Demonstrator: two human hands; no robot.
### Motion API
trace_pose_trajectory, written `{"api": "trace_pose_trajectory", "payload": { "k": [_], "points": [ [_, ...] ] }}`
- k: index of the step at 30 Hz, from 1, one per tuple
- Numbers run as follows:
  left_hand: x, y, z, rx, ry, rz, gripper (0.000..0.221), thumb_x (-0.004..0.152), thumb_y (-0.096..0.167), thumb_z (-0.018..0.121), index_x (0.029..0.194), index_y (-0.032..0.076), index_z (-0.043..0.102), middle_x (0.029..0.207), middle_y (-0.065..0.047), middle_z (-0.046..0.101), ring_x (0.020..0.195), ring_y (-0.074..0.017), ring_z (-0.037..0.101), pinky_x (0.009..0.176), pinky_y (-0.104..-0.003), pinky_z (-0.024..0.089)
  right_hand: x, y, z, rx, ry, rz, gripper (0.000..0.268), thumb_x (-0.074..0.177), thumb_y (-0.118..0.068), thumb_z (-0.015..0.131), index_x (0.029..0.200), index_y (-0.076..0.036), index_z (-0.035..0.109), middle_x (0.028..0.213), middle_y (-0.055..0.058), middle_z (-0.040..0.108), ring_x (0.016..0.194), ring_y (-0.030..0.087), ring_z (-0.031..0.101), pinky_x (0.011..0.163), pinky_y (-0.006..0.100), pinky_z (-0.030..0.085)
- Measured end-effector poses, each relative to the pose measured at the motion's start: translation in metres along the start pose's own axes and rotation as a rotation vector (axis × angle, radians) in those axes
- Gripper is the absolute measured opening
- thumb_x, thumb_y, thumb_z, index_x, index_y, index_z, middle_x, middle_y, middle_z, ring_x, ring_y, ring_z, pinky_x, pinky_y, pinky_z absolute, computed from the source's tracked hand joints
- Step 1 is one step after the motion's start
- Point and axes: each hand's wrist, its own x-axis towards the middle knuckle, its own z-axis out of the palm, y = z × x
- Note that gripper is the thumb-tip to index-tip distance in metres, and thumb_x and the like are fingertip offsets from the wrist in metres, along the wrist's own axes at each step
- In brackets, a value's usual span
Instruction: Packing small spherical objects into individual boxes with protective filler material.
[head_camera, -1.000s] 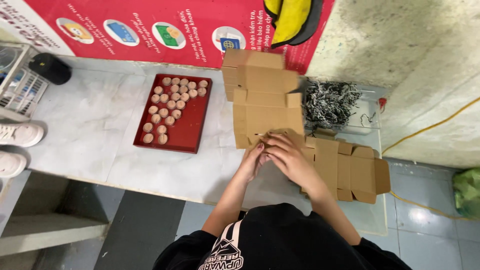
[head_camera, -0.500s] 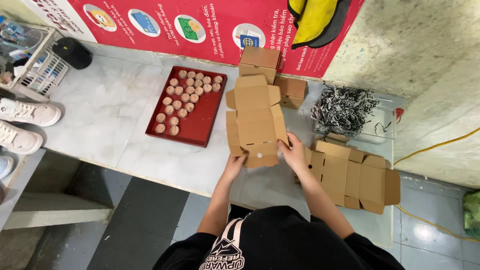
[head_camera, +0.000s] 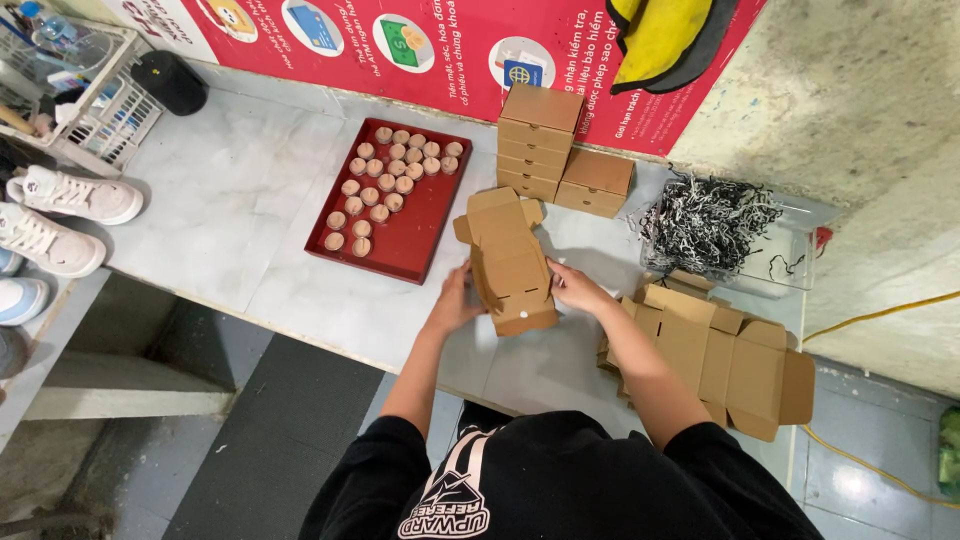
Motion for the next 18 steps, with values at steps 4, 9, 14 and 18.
{"api": "trace_pose_trajectory", "payload": {
  "k": [4, 9, 14, 18],
  "points": [
    [0.015, -0.004, -0.007, 0.119, 0.115, 0.223, 0.113, 0.049, 0.011, 0.103, 0.142, 0.005, 0.040, 0.150, -0.025, 0.043, 0.132, -0.0385, 0.050, 0.107, -0.041, 0.047, -0.002, -0.030, -0.012, -0.098, -0.116, -0.101, 0.109, 0.077, -0.009, 0.077, 0.165, -0.021, 0.014, 0.090, 0.009, 0.072, 0.080, 0.019, 0.068, 0.077, 0.033, 0.054],
    [0.018, 0.016, -0.018, 0.080, -0.077, 0.060, 0.113, 0.058, 0.020, 0.096, 0.151, 0.006, 0.034, 0.142, -0.020, 0.056, 0.137, -0.0325, 0.053, 0.116, -0.039, 0.044, 0.005, -0.051, -0.012, -0.049, -0.100, 0.016, 0.127, 0.068, -0.010, 0.091, 0.164, -0.028, 0.010, 0.073, 0.009, 0.063, 0.070, 0.022, 0.062, 0.070, 0.035, 0.051],
    [0.034, -0.023, -0.004, 0.210, -0.091, 0.096, 0.113, 0.060, 0.023, 0.096, 0.154, 0.009, 0.034, 0.150, -0.023, 0.049, 0.142, -0.0353, 0.045, 0.117, -0.040, 0.040, 0.009, -0.060, -0.015, -0.049, -0.109, 0.016, 0.112, 0.067, -0.010, 0.093, 0.156, -0.028, 0.028, 0.070, 0.008, 0.060, 0.069, 0.021, 0.060, 0.066, 0.035, 0.049],
    [0.039, -0.039, -0.001, 0.297, -0.134, 0.176, 0.126, 0.064, 0.033, 0.096, 0.165, 0.012, 0.022, 0.163, -0.025, 0.038, 0.152, -0.0369, 0.034, 0.122, -0.041, 0.034, 0.009, -0.064, -0.018, -0.039, -0.136, 0.031, 0.109, 0.066, -0.011, 0.092, 0.153, -0.027, 0.028, 0.069, 0.006, 0.062, 0.068, 0.019, 0.061, 0.065, 0.035, 0.048]
  ]
}}
